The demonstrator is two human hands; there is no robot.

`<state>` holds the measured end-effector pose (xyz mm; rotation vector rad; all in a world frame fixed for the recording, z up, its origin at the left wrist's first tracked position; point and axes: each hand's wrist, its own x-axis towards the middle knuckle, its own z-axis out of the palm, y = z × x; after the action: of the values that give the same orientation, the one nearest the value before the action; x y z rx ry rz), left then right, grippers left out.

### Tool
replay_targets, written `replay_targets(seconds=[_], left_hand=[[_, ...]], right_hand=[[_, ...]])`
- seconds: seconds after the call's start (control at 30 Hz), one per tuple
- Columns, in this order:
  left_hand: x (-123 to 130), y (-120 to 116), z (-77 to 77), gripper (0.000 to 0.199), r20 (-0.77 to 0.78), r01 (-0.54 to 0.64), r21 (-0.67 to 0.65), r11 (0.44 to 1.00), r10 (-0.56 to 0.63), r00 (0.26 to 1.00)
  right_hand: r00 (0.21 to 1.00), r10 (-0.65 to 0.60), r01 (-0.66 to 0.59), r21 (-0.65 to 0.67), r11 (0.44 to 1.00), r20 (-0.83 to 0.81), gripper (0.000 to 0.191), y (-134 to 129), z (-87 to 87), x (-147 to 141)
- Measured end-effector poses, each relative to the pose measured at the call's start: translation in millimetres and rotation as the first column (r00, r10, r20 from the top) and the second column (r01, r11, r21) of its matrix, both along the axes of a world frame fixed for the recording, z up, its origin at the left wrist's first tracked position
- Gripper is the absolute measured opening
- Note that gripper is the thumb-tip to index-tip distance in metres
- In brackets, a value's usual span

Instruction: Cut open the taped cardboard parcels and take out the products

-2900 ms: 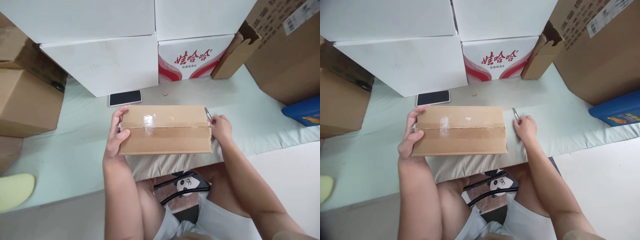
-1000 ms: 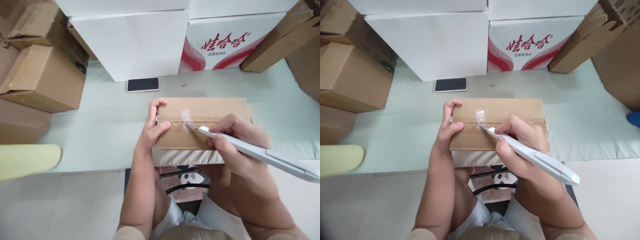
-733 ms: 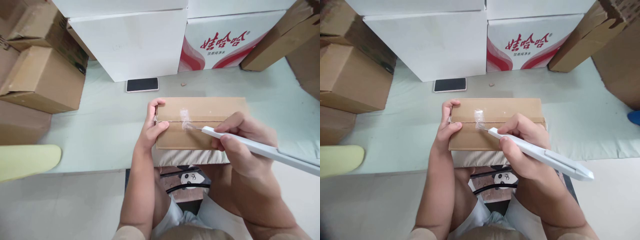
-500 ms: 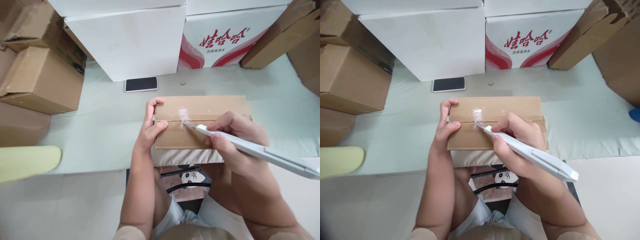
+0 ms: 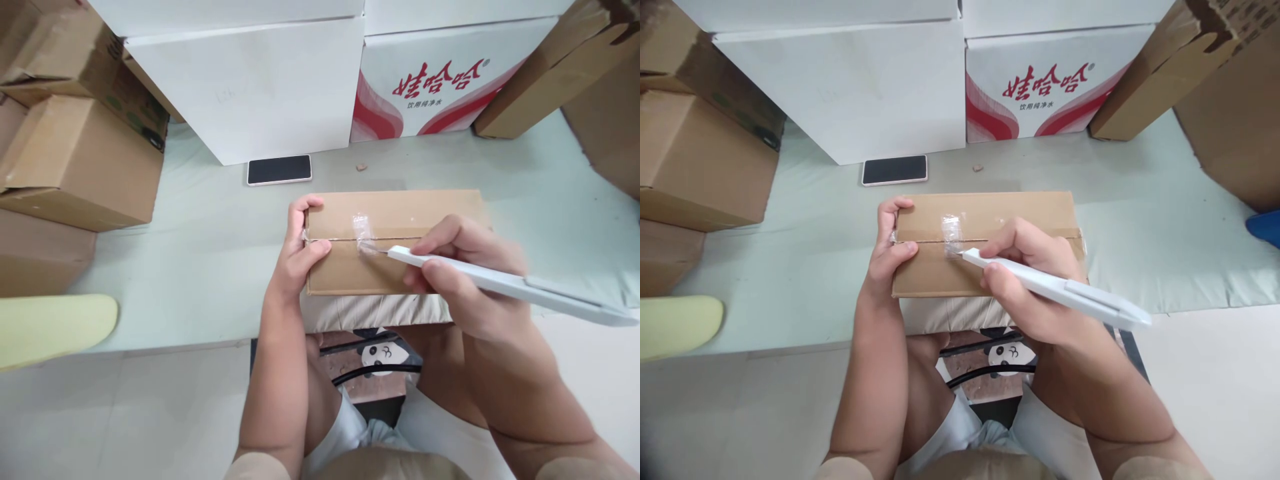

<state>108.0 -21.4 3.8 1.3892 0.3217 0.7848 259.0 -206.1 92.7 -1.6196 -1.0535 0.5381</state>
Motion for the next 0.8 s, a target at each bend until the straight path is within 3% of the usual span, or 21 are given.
replay_targets(seconds=[0.33, 0.6, 0.8], left_hand=[[-2.5, -0.6, 6.4, 0.055, -0.041, 0.013, 0.016, 1.000, -0.012, 0.999], [-1.4, -1.3, 3.7, 0.056, -0.033, 0.015, 0.030, 0.999, -0.014, 0.999], [-2.5, -3.7, 5.8, 0.061, -0.039, 0.009, -0.017, 1.000, -0.010, 0.999]], right_hand=[[0.999, 0.018, -0.016, -0.068, 0.998, 0.036, 0.021, 0.1, -0.1, -1.6], [0.977, 0.080, -0.064, -0.086, 0.994, 0.197, 0.010, 6.3, 8.1, -3.5], [0.997, 0.025, -0.018, -0.094, 0.995, 0.072, 0.011, 6.6, 8.3, 0.3]])
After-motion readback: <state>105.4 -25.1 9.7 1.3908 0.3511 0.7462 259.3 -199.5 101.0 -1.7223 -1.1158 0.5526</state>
